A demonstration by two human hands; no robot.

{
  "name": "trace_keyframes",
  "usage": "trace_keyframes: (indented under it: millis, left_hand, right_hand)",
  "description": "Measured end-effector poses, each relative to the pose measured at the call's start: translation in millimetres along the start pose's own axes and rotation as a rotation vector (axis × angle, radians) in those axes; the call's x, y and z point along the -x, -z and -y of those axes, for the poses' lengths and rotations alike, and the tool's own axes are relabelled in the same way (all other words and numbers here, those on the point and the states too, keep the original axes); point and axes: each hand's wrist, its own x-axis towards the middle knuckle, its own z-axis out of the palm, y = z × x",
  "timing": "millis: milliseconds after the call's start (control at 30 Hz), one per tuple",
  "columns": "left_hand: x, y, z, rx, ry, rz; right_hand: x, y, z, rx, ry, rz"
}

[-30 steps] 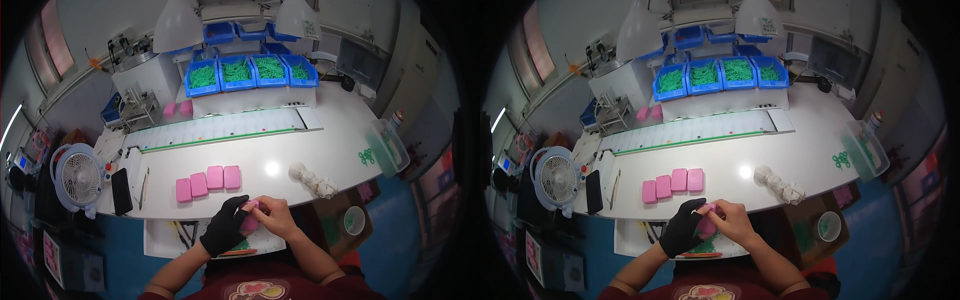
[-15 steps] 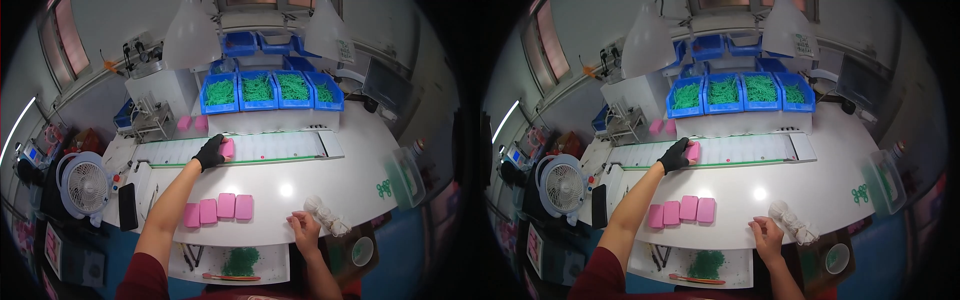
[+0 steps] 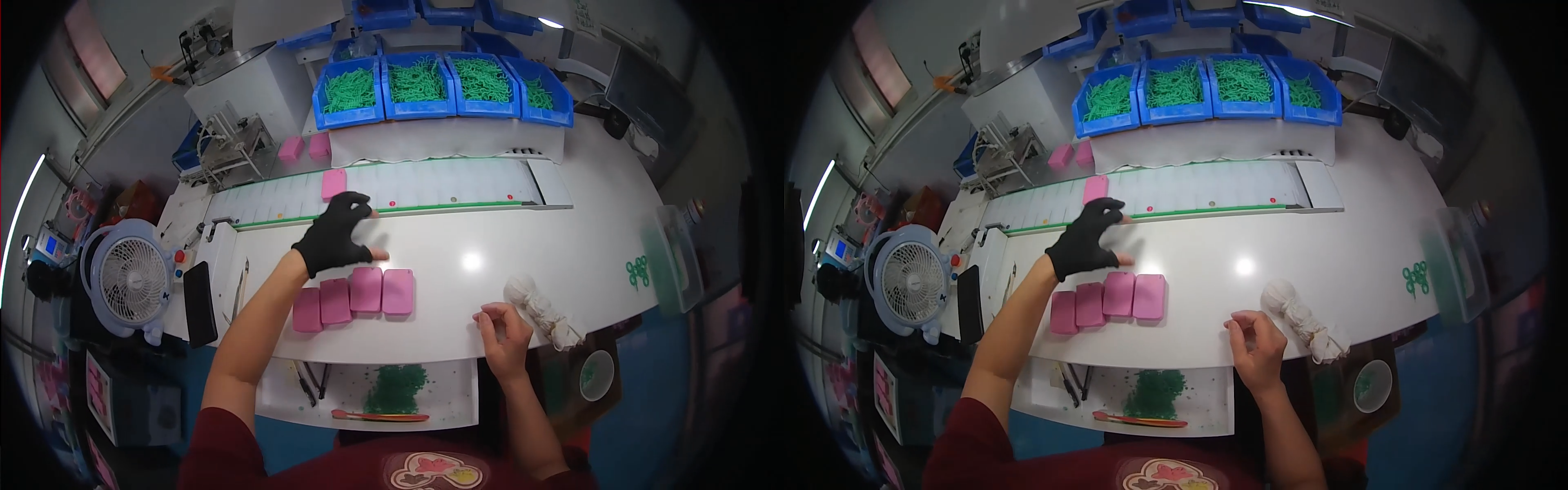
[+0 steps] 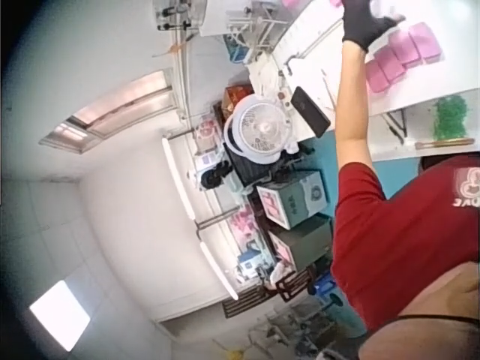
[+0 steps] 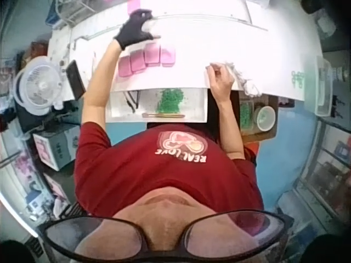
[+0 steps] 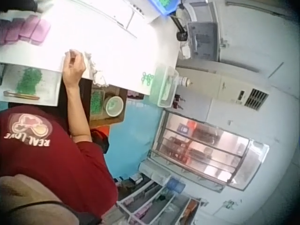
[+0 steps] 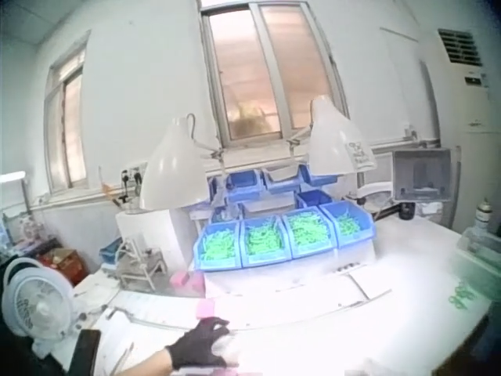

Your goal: The person is assembling small pink rectangular fragrance products by inserting green plastic components and applying labels/wicks.

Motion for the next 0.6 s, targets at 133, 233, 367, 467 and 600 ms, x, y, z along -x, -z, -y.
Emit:
trace_keyframes:
  millis: [133,233,367,467,600]
  left_hand:
    - [36,-36,-60,-0.28,-0.145,0.11]
    - [48,-47,-78,-0.227,-0.141,0.008]
    - [82,-52,-119,0.832,0.06,-0.032]
    - [113,-69,-143,1.511,0.147,0.007]
    - [134,-89,-142,1.459,0.259,-0.112]
  right_hand:
    - [2,-2,1,-0.027,0.005,-0.005]
    - [5,-2,-1,-0.039,0.008,-0.009]
    - [11,1,13,-0.229,-0.171,0.034]
    - [19,-3,38,-0.333,-0.236,0.125]
    - [30,-6,62,-0.429,-0.33,0.306]
